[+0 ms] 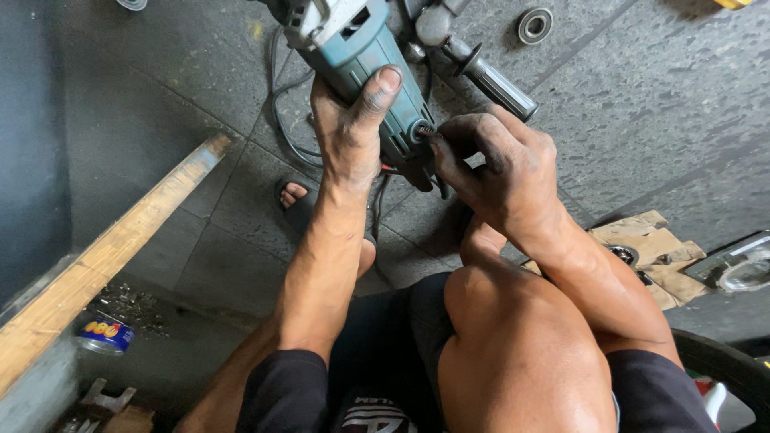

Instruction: The person sits on the workshop floor repairing an angle grinder. They use pliers to remove a carbon brush from the grinder body, fit a new brush into the brush holder, and use a screwdriver to tighten the side handle and reassemble the tool.

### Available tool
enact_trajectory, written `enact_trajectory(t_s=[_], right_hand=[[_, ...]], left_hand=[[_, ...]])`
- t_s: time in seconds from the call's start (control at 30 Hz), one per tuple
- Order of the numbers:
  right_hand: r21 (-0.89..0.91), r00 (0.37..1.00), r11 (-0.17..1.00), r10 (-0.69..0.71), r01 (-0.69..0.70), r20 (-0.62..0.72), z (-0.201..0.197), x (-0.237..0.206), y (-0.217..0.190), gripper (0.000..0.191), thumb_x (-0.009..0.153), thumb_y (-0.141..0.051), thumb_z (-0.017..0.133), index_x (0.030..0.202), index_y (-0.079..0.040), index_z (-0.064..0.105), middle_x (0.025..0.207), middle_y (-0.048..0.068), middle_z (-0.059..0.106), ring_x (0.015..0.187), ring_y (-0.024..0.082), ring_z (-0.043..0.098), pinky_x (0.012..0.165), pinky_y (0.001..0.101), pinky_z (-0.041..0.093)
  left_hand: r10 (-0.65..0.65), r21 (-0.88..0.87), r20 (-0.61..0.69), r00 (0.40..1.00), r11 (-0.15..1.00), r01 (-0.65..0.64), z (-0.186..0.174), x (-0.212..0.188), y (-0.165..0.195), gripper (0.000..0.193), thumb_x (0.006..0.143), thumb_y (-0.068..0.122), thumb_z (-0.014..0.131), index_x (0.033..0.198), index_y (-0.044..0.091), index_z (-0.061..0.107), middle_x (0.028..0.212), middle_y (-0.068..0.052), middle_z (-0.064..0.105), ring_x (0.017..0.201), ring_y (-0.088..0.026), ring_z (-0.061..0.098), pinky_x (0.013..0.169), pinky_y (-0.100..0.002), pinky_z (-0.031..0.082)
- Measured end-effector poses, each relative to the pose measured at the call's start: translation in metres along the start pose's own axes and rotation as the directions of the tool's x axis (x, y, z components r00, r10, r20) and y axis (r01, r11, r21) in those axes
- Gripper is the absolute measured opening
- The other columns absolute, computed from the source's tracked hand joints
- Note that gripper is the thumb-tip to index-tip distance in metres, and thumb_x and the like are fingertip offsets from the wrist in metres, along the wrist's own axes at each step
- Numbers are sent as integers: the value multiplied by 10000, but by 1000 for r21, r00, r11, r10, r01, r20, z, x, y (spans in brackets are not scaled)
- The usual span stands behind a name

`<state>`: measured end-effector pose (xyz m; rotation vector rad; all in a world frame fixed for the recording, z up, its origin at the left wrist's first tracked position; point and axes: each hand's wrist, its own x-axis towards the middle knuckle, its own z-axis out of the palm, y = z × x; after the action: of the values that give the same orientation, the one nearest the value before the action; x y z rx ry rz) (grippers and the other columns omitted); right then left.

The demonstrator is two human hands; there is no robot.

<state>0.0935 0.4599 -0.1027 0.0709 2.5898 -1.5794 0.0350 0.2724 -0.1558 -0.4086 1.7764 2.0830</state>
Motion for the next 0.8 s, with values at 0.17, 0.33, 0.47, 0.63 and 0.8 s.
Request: enact_trajectory(t_s=[0.17,0.33,0.47,0.63,0.8], right_hand=[[14,1000,1000,0,0,-1,1,2,-2,185,967,-72,843,1073,-40,694,959,100,700,776,245,720,663,338,572],[-35,998,997,-61,61,0,2,7,-6,188,952,-80,845,1071,-49,703,939,102,694,782,275,710,680,359,576],[74,998,997,-7,2,61,-6,9,-7,207,945,-69,827,1120,-26,726,954,115,714,773,233,714,667,318,566],[377,919,841,319,-388,233,-12,13,3,100,1001,-78,765,1060,-7,728,884,31,741,804,79,683,715,247,574],[475,844,698,426,-536,326,-5,16,9,107,962,-80,770,958,0,699,839,-6,699,777,46,635,701,225,548]], left_hand=[[12,7,16,1000,1000,-12,0,1,1,516,913,372,842,1192,-4,625,984,-43,634,908,-140,587,882,-309,505],[7,-2,2,1000,1000,-7,2,0,0,532,900,358,850,1215,0,616,1052,-45,634,930,-141,588,924,-325,509],[-30,-35,14,999,999,30,0,0,-2,557,888,363,855,1230,-5,612,1079,-51,636,941,-151,598,945,-344,515],[-19,-26,34,999,999,20,-2,0,-4,555,893,380,853,1202,-4,598,1040,-52,626,960,-160,608,916,-341,527],[-15,-3,64,998,1000,15,-1,0,-3,554,893,379,849,1220,4,606,1015,-56,630,917,-156,621,876,-329,539]])
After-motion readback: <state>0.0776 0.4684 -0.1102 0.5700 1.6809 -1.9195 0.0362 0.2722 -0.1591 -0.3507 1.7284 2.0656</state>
